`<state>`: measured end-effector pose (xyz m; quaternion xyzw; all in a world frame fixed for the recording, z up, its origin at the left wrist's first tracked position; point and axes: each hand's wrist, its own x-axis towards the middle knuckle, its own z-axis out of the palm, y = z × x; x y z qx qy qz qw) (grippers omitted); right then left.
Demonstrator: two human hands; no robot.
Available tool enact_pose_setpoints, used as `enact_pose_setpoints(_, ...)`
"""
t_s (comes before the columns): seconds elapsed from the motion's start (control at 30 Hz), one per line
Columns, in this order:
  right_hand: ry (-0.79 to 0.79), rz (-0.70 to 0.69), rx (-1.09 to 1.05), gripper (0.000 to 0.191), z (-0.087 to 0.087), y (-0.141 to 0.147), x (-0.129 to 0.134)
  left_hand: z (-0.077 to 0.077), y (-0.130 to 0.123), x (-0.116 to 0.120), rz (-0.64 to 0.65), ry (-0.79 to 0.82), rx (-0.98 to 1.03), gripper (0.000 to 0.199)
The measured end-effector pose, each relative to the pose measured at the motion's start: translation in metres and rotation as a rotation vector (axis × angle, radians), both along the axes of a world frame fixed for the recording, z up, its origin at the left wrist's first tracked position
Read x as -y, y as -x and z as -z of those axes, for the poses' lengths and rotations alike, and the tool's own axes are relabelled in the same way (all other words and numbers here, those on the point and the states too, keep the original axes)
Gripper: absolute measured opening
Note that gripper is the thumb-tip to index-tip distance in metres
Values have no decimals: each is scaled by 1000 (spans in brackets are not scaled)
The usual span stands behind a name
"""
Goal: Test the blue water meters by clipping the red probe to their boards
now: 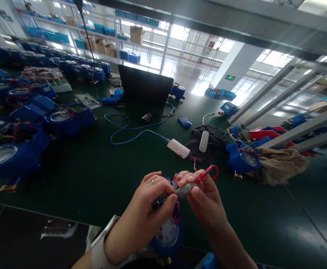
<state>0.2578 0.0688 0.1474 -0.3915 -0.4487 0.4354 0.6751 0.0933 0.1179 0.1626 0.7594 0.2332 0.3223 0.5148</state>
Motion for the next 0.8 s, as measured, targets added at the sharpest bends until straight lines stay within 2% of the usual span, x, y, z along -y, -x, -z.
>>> enact_pose_setpoints(0.07,-2,42,-43,10,0,-5,0,-2,5,2,-45,-8,19,19)
enact_pose_setpoints(0.13,-20,149,-63,8,0,-15,-1,-5,13,1,-123,-16,50,21)
enact_pose_setpoints(0.2,-3,236,-5,7,0,-28,0,-7,25,-2,-212,-40,58,23)
enact_pose_setpoints(0.27,43,254,92,10,1,-37,1,-5,39,-6,-279,-85,24,29)
enact_pose_setpoints(0.4,65,243,132,11,4,-39,2,13,68,-18,-416,-190,-72,39)
enact_pose_setpoints(0.43,69,239,137,11,5,-39,2,20,74,-20,-461,-216,-103,37)
enact_pose_setpoints(0.53,96,218,202,13,8,-38,1,40,86,-25,-618,-286,-239,8)
enact_pose_setpoints(0.57,107,208,231,13,9,-38,1,44,88,-25,-661,-305,-273,15)
enact_pose_setpoints(0.67,139,147,331,8,7,-41,3,49,87,-23,-701,-333,-266,11)
enact_pose_setpoints(0.73,171,93,417,9,4,-41,5,49,83,-20,-702,-317,-230,17)
enact_pose_setpoints(0.8,189,47,501,10,1,-42,6,48,77,-17,-688,-296,-199,7)
